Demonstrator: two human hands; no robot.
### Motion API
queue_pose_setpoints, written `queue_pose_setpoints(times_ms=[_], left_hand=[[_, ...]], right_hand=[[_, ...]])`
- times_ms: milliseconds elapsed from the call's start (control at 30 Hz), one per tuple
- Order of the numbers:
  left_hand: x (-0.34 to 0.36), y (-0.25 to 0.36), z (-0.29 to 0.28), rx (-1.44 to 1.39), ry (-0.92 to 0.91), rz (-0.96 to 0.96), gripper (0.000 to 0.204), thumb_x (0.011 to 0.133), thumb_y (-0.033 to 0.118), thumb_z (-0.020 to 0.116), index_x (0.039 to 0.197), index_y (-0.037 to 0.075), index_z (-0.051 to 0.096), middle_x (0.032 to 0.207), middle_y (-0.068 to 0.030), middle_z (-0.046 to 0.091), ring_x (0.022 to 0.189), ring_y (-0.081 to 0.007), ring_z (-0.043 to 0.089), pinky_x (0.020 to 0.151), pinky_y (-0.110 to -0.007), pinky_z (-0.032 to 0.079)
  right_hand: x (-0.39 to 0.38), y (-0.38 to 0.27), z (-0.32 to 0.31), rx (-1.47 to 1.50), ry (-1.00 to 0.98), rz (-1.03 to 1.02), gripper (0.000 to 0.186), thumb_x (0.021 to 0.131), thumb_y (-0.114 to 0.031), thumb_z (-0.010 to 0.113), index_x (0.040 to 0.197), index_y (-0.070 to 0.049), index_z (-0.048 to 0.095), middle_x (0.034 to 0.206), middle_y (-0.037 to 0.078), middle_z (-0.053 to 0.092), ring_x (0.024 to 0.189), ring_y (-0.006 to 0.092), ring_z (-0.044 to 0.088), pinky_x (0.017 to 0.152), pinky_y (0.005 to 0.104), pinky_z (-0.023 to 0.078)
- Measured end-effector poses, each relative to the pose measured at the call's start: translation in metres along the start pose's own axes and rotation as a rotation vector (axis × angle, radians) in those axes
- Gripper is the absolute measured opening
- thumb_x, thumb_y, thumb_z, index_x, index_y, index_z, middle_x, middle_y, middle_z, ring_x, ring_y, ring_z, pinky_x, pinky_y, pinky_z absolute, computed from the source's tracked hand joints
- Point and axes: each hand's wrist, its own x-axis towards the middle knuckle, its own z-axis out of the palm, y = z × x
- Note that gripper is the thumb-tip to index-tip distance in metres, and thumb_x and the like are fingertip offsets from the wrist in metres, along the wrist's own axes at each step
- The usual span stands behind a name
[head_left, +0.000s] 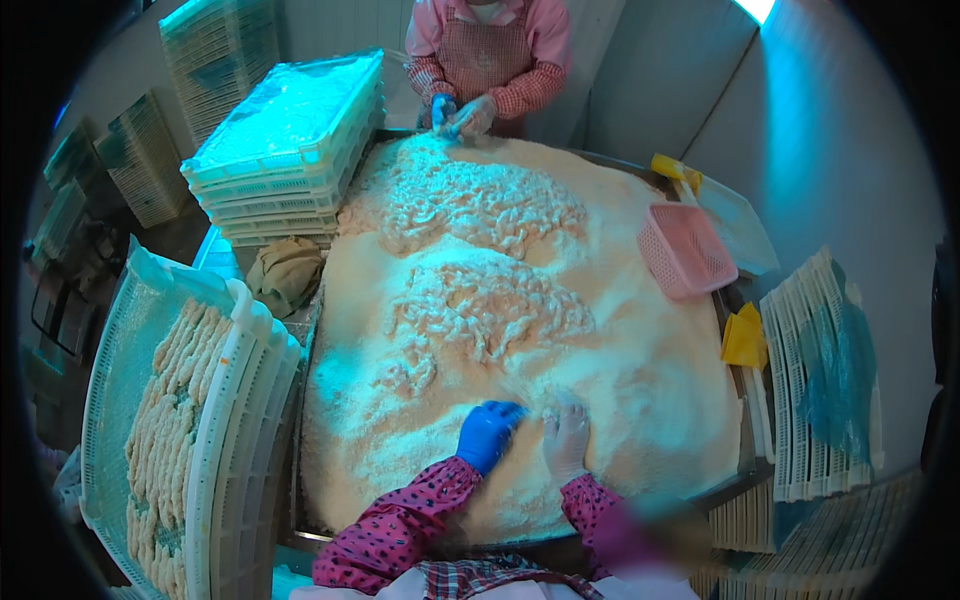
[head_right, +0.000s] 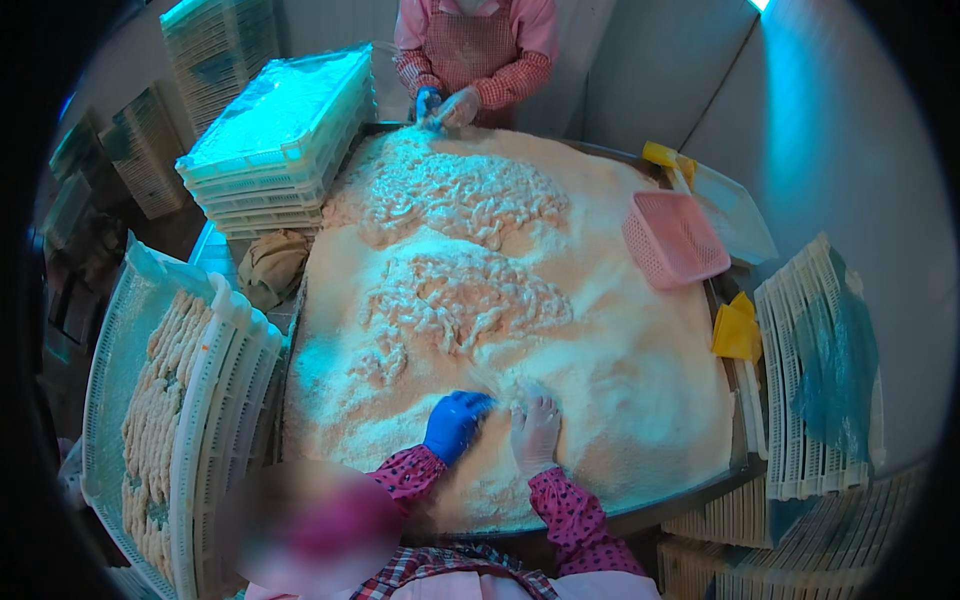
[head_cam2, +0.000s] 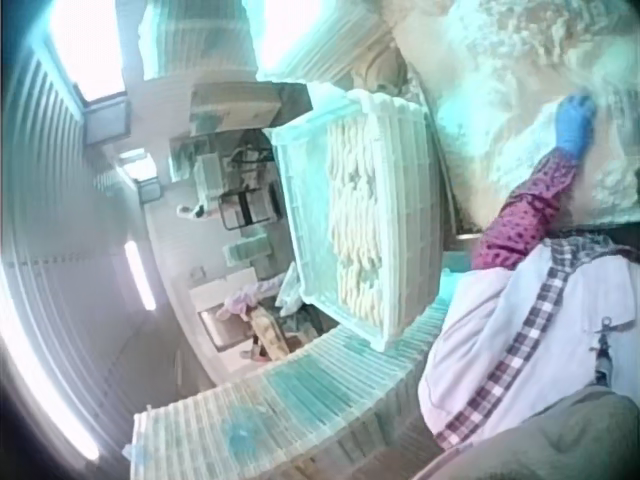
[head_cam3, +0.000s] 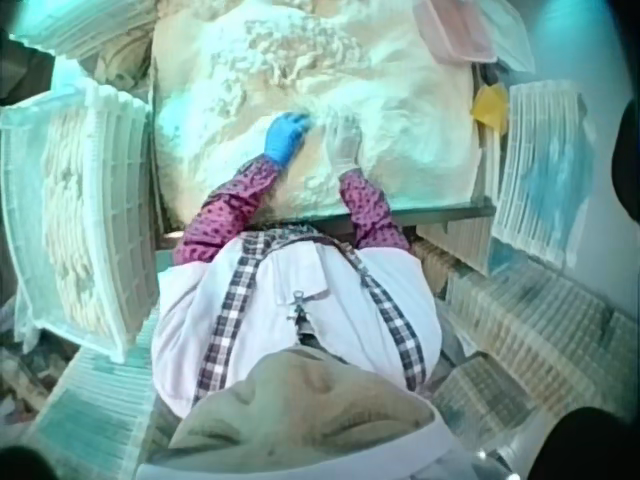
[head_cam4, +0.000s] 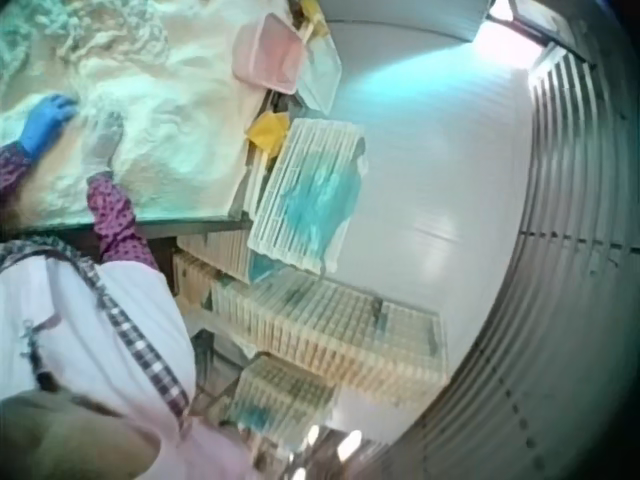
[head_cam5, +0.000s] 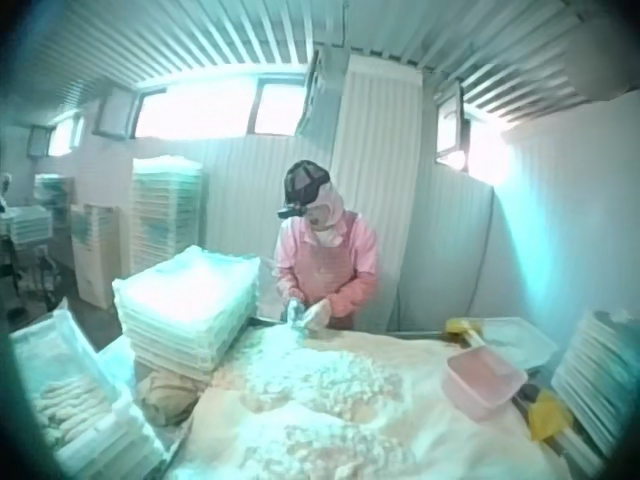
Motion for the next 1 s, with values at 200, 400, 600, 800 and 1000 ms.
queue_pose_setpoints(times_ms=[200,400,600,800,1000], left_hand=[[-0.041,-0.009,-0.077,0.078,-0.296,-0.207,0.040,0.083,0.023,0.061,0.120,0.009,0.056,0.115,-0.0095,0.058,0.103,-0.0277,0.055,0.085,-0.040,0.044],[-0.055,-0.029,-0.083,0.274,-0.241,-0.066,0.042,0.077,0.018,0.060,0.118,0.018,0.055,0.111,-0.0039,0.059,0.096,-0.0265,0.057,0.081,-0.039,0.044],[-0.047,-0.022,-0.086,0.216,-0.135,-0.020,0.042,0.076,0.016,0.062,0.118,0.014,0.055,0.114,-0.0078,0.057,0.099,-0.0278,0.055,0.082,-0.041,0.044],[-0.033,-0.030,-0.060,0.099,-0.257,-0.285,0.032,0.081,0.024,0.060,0.112,0.016,0.060,0.091,-0.0126,0.062,0.080,-0.0335,0.059,0.068,-0.042,0.048],[-0.029,-0.014,-0.066,0.302,-0.240,-0.259,0.039,0.082,0.033,0.062,0.113,0.008,0.058,0.093,-0.0147,0.062,0.084,-0.0322,0.060,0.075,-0.038,0.047]], right_hand=[[-0.002,-0.024,-0.024,0.020,-0.140,-0.439,0.064,0.078,-0.047,0.060,0.125,-0.006,0.045,0.117,0.015,0.051,0.109,0.0312,0.046,0.096,0.0475,0.032],[0.016,-0.034,-0.013,-0.215,-0.351,-0.567,0.053,0.074,-0.045,0.064,0.114,-0.012,0.053,0.110,0.007,0.055,0.107,0.0249,0.048,0.097,0.0459,0.031],[0.022,-0.021,-0.035,-0.206,-0.172,-0.455,0.037,0.073,-0.032,0.066,0.104,-0.013,0.057,0.104,0.004,0.057,0.103,0.0228,0.051,0.091,0.0425,0.036],[0.015,-0.004,0.012,-0.363,-0.124,-0.429,0.040,0.076,-0.016,0.060,0.115,-0.011,0.055,0.101,0.005,0.057,0.096,0.0247,0.052,0.085,0.0410,0.040],[0.012,-0.033,-0.018,-0.160,-0.032,-0.372,0.046,0.078,-0.018,0.060,0.122,-0.009,0.052,0.119,0.011,0.055,0.109,0.0291,0.050,0.094,0.0422,0.037]])
